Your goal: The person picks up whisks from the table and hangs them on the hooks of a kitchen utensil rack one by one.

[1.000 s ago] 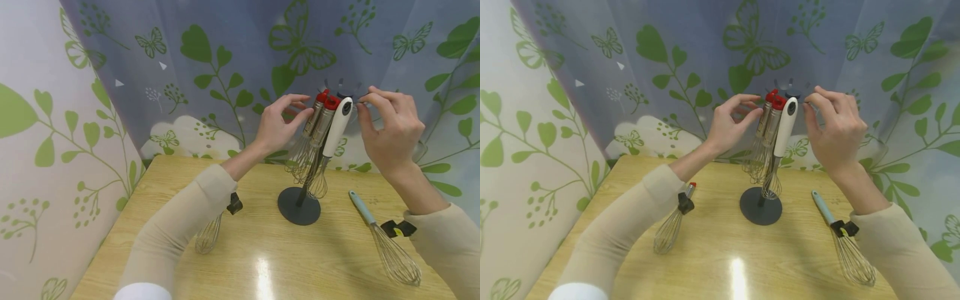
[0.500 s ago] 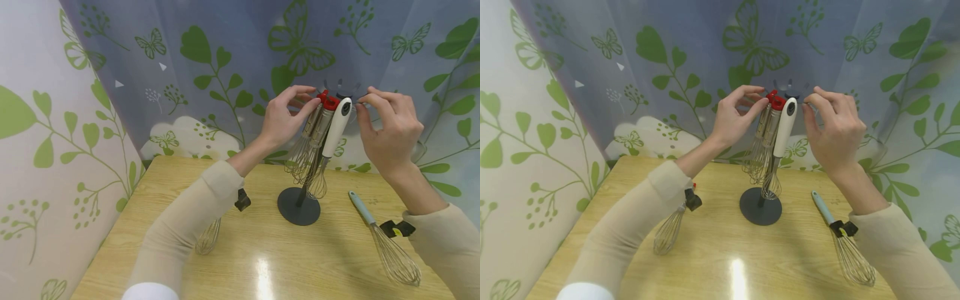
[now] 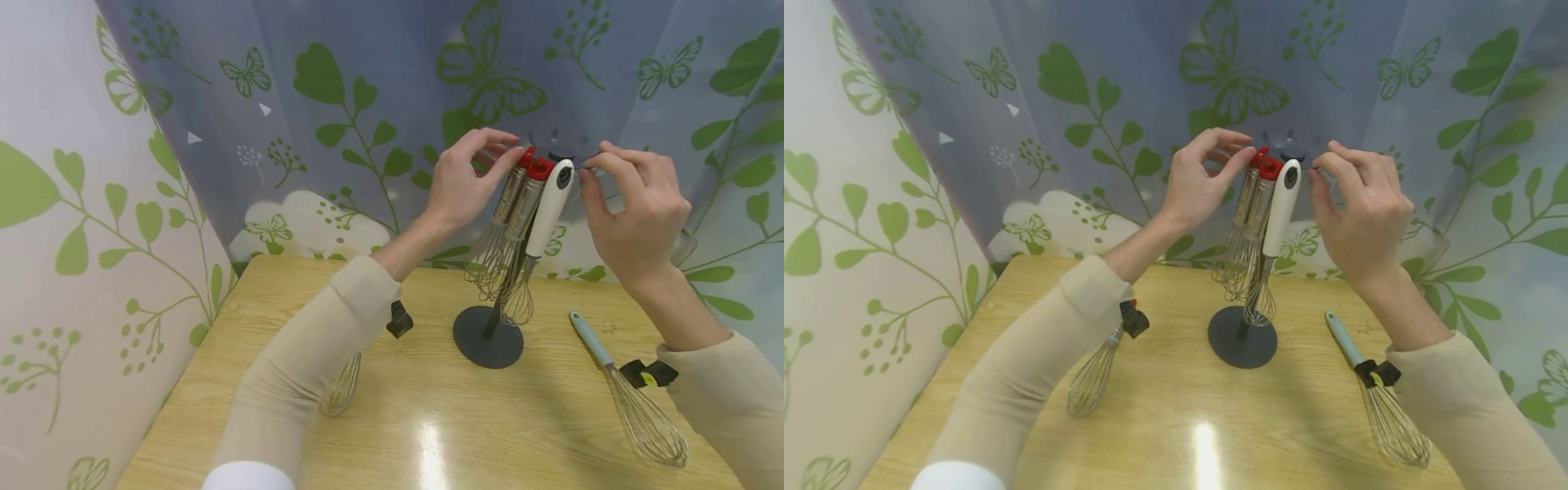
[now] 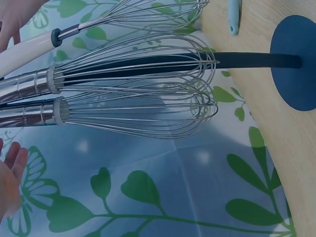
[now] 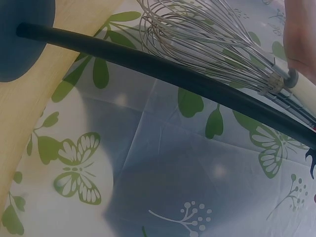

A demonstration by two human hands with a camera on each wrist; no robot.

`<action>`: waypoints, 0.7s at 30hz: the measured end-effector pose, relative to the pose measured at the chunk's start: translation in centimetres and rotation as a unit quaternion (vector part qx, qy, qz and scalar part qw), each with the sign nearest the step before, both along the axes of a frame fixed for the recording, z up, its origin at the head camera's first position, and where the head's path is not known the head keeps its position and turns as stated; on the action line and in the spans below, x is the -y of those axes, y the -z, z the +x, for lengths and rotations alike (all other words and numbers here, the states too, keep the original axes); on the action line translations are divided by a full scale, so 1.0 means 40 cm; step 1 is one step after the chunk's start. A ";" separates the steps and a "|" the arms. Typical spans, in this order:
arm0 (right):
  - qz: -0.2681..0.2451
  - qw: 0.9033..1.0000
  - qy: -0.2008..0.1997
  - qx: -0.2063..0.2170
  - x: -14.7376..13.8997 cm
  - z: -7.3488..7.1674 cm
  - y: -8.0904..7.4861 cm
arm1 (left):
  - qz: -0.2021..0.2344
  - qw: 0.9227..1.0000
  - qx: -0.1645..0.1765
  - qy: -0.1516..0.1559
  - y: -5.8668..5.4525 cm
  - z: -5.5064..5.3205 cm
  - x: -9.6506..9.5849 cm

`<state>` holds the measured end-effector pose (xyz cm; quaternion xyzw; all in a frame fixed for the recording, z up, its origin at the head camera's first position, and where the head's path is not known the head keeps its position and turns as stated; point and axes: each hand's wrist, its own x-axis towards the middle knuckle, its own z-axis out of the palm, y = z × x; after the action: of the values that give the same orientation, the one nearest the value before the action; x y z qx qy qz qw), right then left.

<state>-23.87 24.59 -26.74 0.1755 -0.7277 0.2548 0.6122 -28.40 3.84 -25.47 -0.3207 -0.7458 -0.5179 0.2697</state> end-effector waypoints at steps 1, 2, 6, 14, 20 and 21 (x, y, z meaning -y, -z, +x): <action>0.001 1.000 0.000 0.001 0.000 0.000 0.000 | -0.002 1.000 -0.001 0.000 -0.002 0.000 0.000; 0.001 1.000 -0.001 0.001 0.000 0.000 -0.001 | -0.005 1.000 -0.002 -0.001 -0.003 -0.001 0.000; 0.003 1.000 -0.002 0.005 -0.001 0.002 -0.002 | -0.013 1.000 -0.004 -0.004 -0.007 0.000 0.000; 0.003 1.000 -0.003 0.004 -0.001 0.002 -0.002 | -0.025 1.000 -0.001 -0.002 -0.008 0.002 0.001; 0.010 1.000 -0.012 0.004 -0.002 0.001 -0.003 | -0.032 0.999 0.000 -0.001 -0.007 0.008 0.005; 0.012 1.000 -0.012 0.004 -0.003 0.001 -0.004 | -0.032 0.999 -0.001 0.000 -0.007 0.008 0.005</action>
<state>-23.85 24.71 -26.59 0.1903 -0.7309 0.2545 0.6040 -28.07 3.63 -25.18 -0.3297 -0.7617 -0.4936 0.2597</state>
